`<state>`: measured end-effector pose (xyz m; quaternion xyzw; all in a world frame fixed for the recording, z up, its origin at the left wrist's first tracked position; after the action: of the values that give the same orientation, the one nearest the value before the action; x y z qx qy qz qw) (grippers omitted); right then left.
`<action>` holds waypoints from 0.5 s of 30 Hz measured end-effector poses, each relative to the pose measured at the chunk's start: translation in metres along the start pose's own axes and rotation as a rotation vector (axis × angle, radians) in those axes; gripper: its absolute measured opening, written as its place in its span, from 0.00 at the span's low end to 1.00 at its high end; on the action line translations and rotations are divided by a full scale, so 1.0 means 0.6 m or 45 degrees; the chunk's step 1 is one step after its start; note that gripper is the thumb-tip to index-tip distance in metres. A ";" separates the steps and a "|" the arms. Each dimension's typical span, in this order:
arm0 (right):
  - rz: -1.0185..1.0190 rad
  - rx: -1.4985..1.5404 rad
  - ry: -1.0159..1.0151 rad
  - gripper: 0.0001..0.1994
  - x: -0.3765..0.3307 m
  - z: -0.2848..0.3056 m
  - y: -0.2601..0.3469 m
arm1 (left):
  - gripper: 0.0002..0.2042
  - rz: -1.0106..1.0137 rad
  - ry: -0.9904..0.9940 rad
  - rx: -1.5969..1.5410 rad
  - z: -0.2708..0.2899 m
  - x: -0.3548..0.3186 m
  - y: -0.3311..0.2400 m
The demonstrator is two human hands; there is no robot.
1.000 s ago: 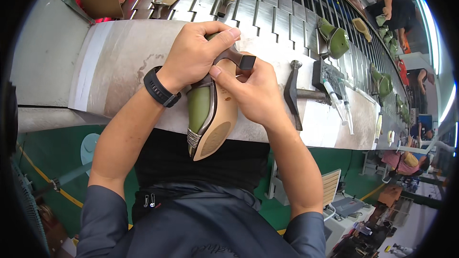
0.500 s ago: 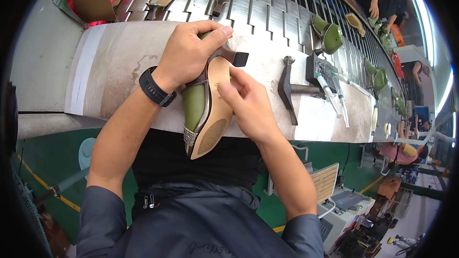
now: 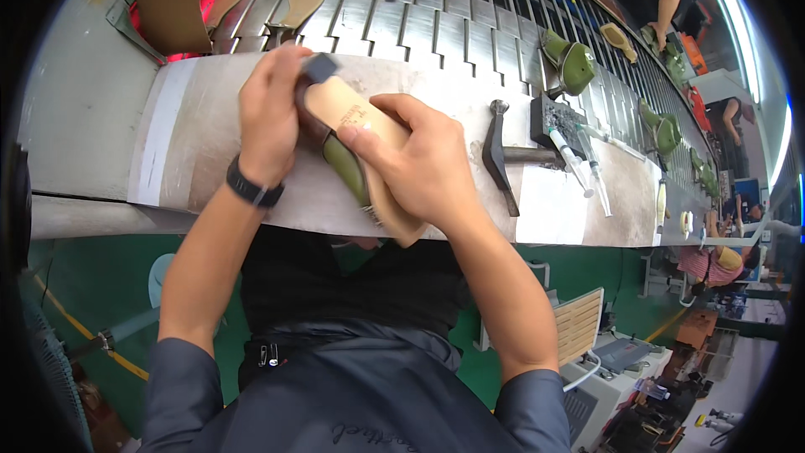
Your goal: The person assembles high-heeled shoes by taking shoe uppers on lasts and soles from a conveyor belt, pressing the soles onto the shoe uppers by hand, hammering the edges with a hammer, and returning the assembled shoes to the conveyor belt.
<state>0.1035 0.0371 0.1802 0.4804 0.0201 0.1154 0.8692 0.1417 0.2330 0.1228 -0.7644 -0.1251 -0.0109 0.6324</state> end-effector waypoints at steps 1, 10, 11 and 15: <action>0.010 0.016 -0.007 0.23 -0.004 0.009 -0.002 | 0.19 -0.079 -0.016 0.083 0.022 -0.031 -0.014; 0.654 -0.298 0.069 0.32 -0.016 0.048 -0.041 | 0.37 -0.480 0.453 0.734 0.066 -0.144 -0.055; 0.607 -0.206 0.083 0.31 -0.015 0.050 -0.046 | 0.37 -0.437 0.486 0.694 0.064 -0.145 -0.055; 0.644 -0.209 0.127 0.29 -0.010 0.051 -0.054 | 0.33 -0.563 0.489 0.750 0.062 -0.144 -0.060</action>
<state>0.1077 -0.0062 0.1688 0.3919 -0.0673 0.3537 0.8467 0.0452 0.2600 0.1348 -0.4895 -0.1638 -0.2524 0.8185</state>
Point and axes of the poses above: each hand's wrist, its own x-axis towards the middle knuckle, its own z-axis out of the back of the hand, y = z × x, the point moved 2 cm from there along x, towards the middle knuckle, and after that the axes turned 2 degrees about z, right-handed, at the moved point
